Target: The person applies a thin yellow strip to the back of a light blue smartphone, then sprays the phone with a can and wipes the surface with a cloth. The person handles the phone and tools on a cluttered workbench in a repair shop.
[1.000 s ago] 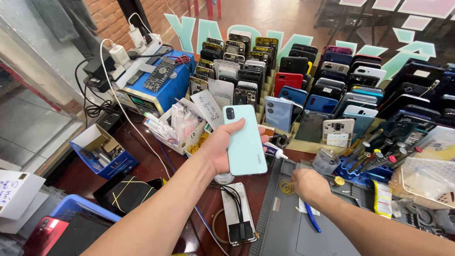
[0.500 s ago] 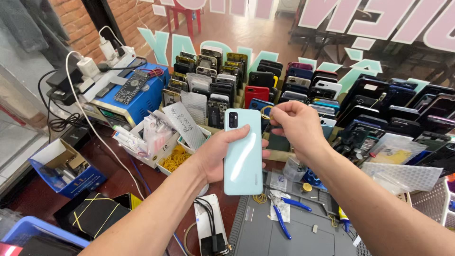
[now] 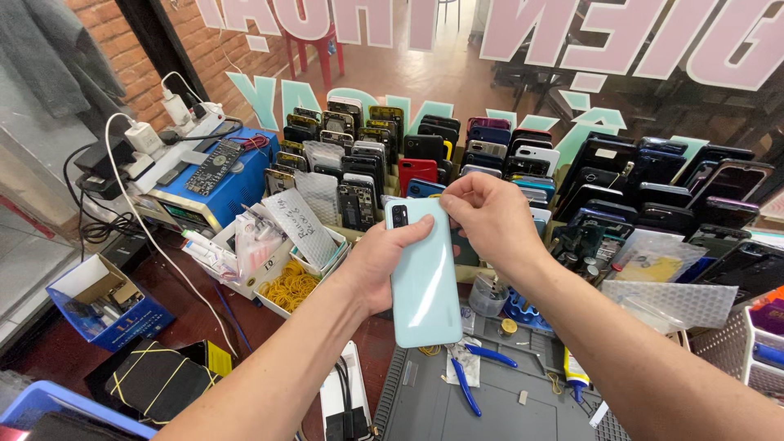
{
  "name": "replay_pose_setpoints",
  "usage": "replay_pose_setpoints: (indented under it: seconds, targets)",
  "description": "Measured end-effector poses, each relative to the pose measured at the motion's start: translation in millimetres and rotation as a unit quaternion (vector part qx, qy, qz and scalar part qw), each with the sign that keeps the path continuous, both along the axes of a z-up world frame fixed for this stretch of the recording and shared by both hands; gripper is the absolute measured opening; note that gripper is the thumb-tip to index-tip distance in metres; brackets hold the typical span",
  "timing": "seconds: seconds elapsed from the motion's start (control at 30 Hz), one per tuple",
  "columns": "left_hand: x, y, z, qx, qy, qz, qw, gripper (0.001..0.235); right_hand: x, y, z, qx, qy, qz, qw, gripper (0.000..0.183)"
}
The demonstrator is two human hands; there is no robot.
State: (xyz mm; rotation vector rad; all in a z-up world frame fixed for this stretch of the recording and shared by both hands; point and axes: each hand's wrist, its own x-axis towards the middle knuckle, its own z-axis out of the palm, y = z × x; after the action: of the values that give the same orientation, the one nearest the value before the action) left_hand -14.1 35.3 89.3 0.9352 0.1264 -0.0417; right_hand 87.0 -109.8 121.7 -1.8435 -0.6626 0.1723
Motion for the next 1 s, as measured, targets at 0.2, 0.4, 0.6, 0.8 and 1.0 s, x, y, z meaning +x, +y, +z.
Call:
replay_pose_setpoints:
  seconds: [0.2, 0.4, 0.6, 0.8, 1.0]
  targets:
    - [27.0, 25.5, -12.2, -0.121, 0.101, 0.11, 0.981, 0.037, -16.8, -21.7, -6.2, -0.061, 0.053, 0.127, 0.989, 0.02]
    - [37.6, 71.8, -10.4, -0.161, 0.109, 0.213, 0.957, 0.035, -40.9, -37.6, -8.4, -0.082, 0.098, 0.161, 0.979, 0.021]
    - [43.1, 66.8, -10.1, -0.169, 0.101, 0.232, 0.953, 0.036, -48.2, -33.8, -18.1, 0.012, 0.119, 0.115, 0.986, 0.017]
    - [45.4, 52.4, -14.1, -0.185, 0.101, 0.261, 0.942, 0.037, -54.9, -28.2, -16.4, 0.085, 0.228, 0.015, 0.97, 0.021]
    - [46.7, 43.5, -13.6, -0.191, 0.079, 0.264, 0.942, 0.039, -62.8, -21.3, -7.8, 0.16, 0.284, 0.013, 0.945, 0.042]
